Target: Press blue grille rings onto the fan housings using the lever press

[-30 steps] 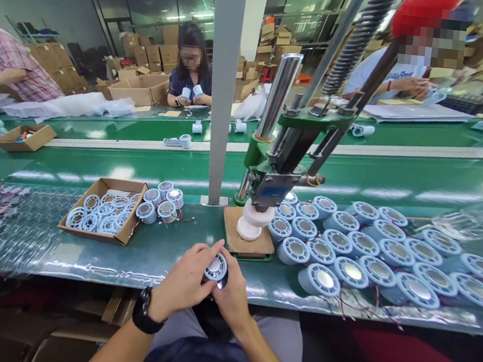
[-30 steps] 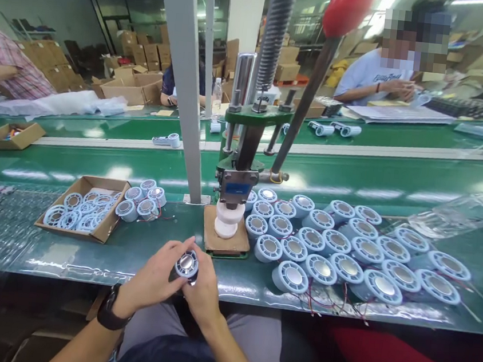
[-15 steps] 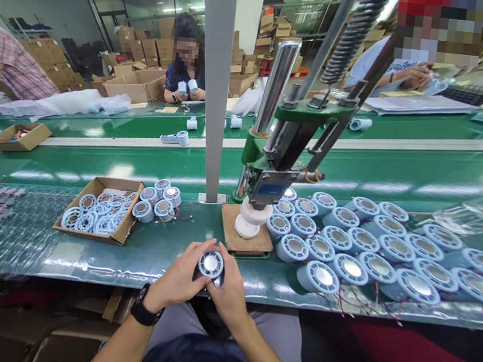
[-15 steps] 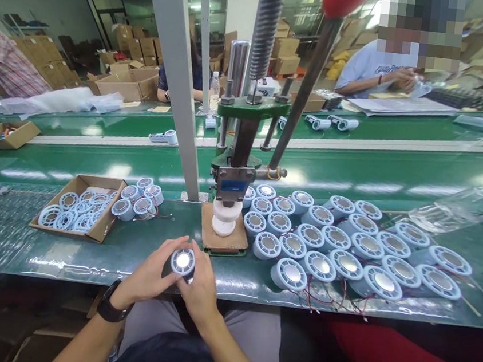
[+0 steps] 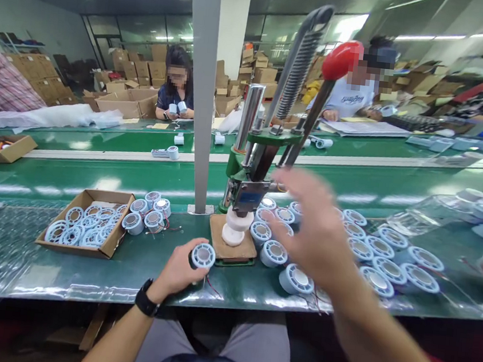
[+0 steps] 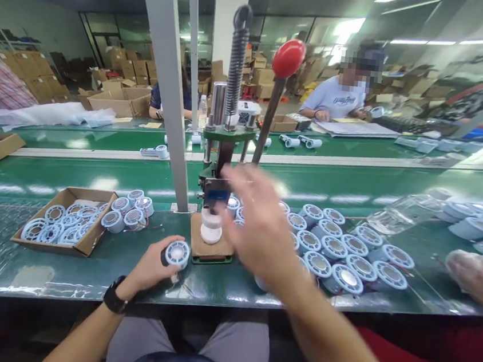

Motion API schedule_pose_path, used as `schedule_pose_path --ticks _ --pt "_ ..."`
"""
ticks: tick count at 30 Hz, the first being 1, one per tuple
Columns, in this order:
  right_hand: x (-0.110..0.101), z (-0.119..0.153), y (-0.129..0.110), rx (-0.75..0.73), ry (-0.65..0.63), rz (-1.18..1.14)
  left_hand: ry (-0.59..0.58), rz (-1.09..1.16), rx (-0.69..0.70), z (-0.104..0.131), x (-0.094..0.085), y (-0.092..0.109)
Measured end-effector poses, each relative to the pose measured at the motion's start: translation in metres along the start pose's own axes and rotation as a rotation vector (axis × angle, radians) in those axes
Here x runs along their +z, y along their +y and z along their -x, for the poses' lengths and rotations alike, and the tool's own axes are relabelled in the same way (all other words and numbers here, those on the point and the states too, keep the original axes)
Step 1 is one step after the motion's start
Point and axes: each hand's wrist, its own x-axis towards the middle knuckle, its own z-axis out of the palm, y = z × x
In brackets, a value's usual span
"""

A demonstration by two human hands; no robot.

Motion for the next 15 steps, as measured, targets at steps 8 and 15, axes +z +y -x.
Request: schedule_pose_path --ticks 8,15 --pt "-0.019 -0.188 0.072 0.341 0.202 -0.343 -0.029 0.219 0.139 -0.088 0.012 0.027" --pt "0.0 -0.184 0.074 0.378 0.317 -0.434 -0.019 0.59 0.173 -0.096 0.037 0.001"
